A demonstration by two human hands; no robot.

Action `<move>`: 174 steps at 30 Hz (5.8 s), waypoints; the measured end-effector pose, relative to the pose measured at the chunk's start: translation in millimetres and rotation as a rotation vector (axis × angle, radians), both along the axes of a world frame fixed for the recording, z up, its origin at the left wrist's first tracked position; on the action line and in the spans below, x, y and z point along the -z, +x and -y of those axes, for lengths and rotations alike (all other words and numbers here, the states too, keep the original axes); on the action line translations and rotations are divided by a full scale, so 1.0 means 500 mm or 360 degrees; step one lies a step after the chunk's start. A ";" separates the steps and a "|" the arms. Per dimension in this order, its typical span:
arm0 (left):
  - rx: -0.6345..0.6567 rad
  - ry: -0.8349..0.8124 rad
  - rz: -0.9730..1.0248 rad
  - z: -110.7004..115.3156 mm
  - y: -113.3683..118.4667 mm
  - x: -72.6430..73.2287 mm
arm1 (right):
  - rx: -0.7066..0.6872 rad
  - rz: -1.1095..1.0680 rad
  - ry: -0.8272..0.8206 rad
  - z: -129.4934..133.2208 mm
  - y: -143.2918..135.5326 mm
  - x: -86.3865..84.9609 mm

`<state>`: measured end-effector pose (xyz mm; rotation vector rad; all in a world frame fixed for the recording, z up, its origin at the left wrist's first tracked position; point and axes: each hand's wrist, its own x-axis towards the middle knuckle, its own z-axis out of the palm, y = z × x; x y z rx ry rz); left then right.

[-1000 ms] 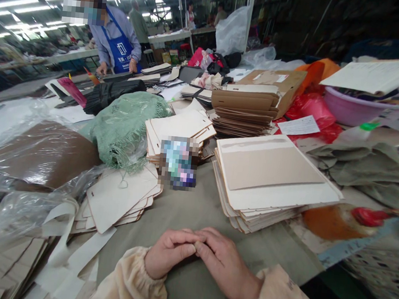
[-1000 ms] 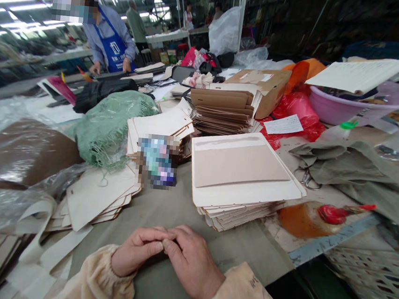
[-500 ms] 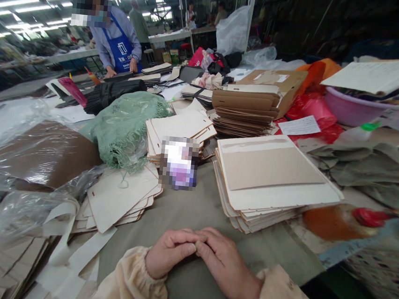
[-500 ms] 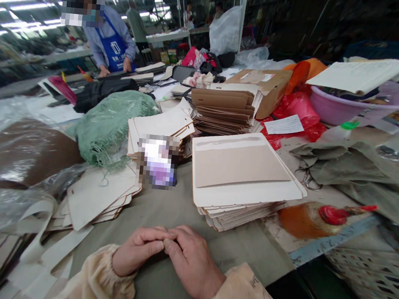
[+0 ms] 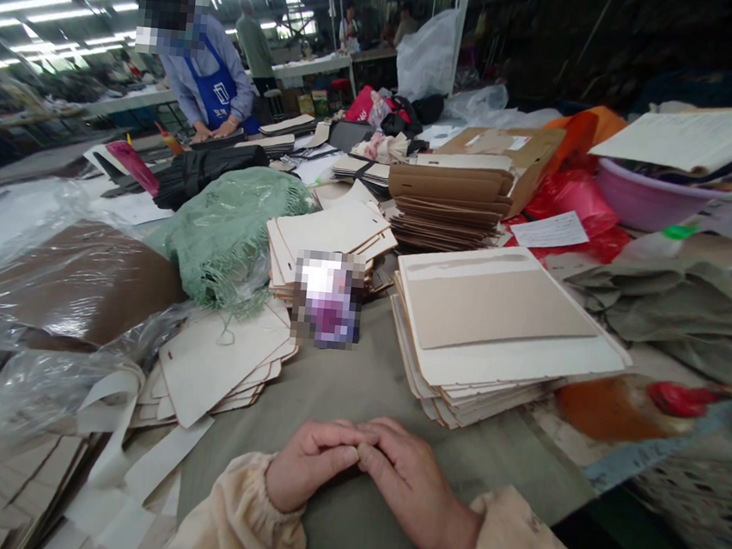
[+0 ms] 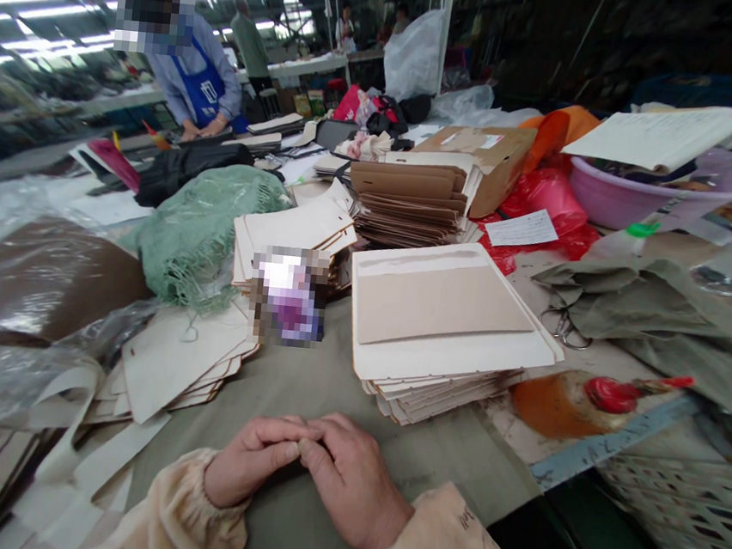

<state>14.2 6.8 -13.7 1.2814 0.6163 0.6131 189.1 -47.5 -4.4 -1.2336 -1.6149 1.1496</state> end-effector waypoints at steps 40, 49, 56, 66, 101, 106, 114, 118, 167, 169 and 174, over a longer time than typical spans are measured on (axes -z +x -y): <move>-0.0034 -0.0141 0.0215 0.004 0.003 -0.008 | -0.0018 -0.0020 -0.0036 -0.005 0.000 -0.005; -0.0009 -0.0119 0.0191 0.002 -0.002 0.006 | -0.0003 0.0019 -0.0021 -0.005 -0.001 0.000; 0.0003 -0.0141 0.0147 0.001 -0.006 0.010 | 0.0003 0.0036 -0.0002 -0.005 0.000 -0.001; -0.0026 -0.0080 0.0161 -0.001 -0.003 0.014 | -0.0005 0.0057 0.0010 -0.008 -0.001 -0.003; -0.0061 -0.0132 0.0310 -0.011 0.002 0.033 | 0.0041 0.0073 0.0056 -0.003 -0.007 0.004; -0.0072 -0.0136 0.0330 -0.011 0.005 0.031 | 0.0039 0.0054 0.0052 -0.004 -0.008 0.012; -0.0069 -0.0221 0.0346 -0.011 0.005 0.024 | 0.0061 0.0080 0.0049 -0.006 -0.007 0.008; -0.0085 -0.0317 0.0347 -0.008 0.006 0.024 | 0.0068 0.0098 0.0064 -0.007 -0.007 0.009; -0.0067 -0.0276 0.0358 -0.005 0.004 0.013 | 0.0083 0.0119 0.0100 -0.002 -0.009 -0.001; -0.0062 -0.0266 0.0356 -0.006 0.003 0.014 | 0.0074 0.0114 0.0098 -0.002 -0.008 -0.001; -0.0083 -0.0229 0.0332 -0.007 0.005 0.016 | 0.0078 0.0107 0.0081 -0.001 -0.008 -0.002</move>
